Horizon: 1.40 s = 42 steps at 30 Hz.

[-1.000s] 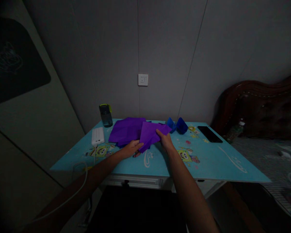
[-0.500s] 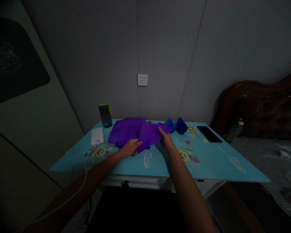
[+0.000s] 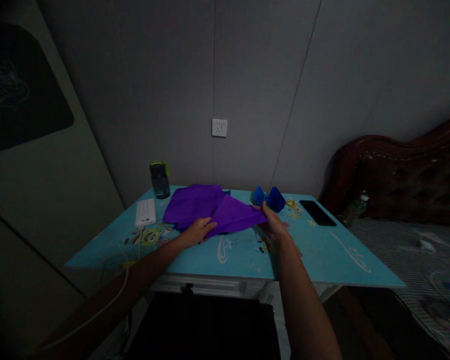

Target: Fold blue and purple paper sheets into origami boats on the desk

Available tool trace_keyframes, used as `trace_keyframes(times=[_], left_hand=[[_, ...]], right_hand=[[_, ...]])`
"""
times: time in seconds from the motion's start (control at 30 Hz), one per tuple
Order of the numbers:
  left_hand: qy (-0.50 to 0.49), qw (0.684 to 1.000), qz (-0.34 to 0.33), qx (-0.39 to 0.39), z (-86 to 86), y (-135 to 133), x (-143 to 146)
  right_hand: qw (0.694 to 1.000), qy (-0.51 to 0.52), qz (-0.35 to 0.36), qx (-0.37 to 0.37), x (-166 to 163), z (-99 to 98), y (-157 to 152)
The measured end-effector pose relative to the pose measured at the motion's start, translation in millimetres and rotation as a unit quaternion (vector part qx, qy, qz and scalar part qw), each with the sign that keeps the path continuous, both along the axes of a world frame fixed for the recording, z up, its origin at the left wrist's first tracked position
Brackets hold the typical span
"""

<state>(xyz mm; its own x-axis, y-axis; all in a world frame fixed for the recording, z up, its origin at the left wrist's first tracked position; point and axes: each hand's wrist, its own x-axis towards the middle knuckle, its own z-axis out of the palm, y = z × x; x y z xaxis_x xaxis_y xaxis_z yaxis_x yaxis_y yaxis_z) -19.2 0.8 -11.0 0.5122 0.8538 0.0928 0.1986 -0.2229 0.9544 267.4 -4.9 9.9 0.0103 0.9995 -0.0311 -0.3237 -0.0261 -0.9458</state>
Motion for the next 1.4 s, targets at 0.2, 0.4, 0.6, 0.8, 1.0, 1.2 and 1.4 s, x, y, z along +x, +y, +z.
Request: trace_keyframes(times=[0.2, 0.4, 0.6, 0.8, 1.0, 1.2, 1.4], left_hand=[[0.000, 1.000, 0.012, 0.009, 1.9, 0, -3], [-0.014, 1.000, 0.014, 0.013, -0.9, 1, -5], [-0.033, 0.999, 0.015, 0.003, -0.4, 2, -5], [-0.047, 0.998, 0.030, 0.000, 0.2, 3, -5], [-0.080, 0.996, 0.045, 0.005, -5.7, 9, -5], [-0.106, 0.993, 0.042, -0.004, -2.1, 4, -3], [-0.111, 0.993, 0.034, -0.015, 4.5, 1, -3]], right_hand=[[0.996, -0.081, 0.037, -0.003, 5, -3.5, -4], [0.985, -0.148, 0.082, 0.016, 6, -3.7, -15], [0.977, -0.203, 0.045, 0.053, 7, -12.6, -12], [0.977, -0.202, 0.036, 0.058, 5, -16.0, -11], [0.984, -0.158, 0.078, 0.036, -3, -12.7, -22], [0.991, -0.099, 0.093, 0.008, -7, -7.2, -27], [0.988, -0.104, 0.117, -0.018, -9, -7.2, -31]])
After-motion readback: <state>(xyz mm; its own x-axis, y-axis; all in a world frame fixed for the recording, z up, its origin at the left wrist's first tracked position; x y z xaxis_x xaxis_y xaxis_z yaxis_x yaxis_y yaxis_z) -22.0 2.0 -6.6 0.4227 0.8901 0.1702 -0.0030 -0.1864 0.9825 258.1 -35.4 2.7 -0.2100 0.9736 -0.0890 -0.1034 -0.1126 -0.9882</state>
